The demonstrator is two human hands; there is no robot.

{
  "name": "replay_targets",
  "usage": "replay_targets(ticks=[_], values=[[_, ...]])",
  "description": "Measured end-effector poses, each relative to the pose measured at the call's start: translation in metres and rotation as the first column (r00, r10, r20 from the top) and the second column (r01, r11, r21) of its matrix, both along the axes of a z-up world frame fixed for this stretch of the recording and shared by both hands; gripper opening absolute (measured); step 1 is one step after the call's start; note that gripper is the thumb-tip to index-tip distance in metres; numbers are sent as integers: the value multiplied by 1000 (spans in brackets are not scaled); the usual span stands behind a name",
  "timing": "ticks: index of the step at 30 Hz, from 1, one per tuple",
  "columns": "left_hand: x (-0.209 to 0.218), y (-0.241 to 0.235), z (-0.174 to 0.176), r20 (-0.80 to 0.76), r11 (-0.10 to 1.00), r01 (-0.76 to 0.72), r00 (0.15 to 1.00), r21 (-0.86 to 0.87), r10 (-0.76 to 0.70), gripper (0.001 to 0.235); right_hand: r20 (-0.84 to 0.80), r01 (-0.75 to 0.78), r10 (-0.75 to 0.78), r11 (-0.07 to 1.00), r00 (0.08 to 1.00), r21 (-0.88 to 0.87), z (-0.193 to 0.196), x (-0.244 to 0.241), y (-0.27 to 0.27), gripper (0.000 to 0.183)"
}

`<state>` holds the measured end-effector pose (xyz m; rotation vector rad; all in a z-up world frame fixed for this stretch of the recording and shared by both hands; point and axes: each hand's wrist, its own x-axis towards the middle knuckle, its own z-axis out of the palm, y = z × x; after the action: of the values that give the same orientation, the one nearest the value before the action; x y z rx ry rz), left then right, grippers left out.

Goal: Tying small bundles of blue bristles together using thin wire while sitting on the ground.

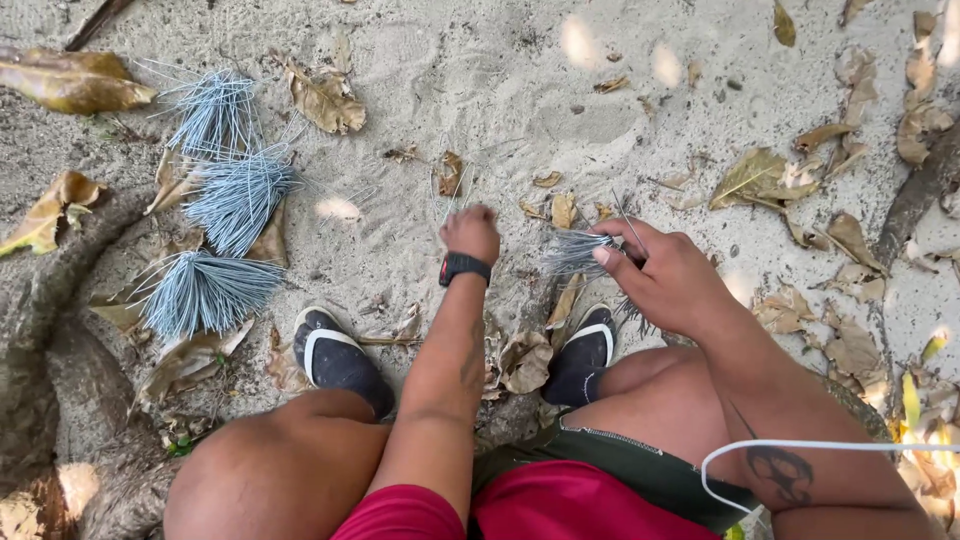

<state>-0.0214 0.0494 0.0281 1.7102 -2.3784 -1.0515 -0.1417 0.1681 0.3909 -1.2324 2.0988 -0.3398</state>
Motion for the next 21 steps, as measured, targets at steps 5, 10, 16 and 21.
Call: replay_targets(ticks=[5,10,16,21], values=[[-11,-35,105,-756,909,-11,551,417,353,32,-13,1,-1,1000,1000,-4,-6,-1,-4,30],[-20,-38,144,-870,853,176,136,492,474,23,-24,17,-17,1000,1000,15,-16,-4,-9,29],[-23,-37,162,-760,797,194,-238,573,604,24,-38,14,-12,999,999,50,-19,2,-18,30],[-10,-32,182,-762,788,297,-226,540,607,23,-45,-6,8,999,999,46,-22,7,-24,31]])
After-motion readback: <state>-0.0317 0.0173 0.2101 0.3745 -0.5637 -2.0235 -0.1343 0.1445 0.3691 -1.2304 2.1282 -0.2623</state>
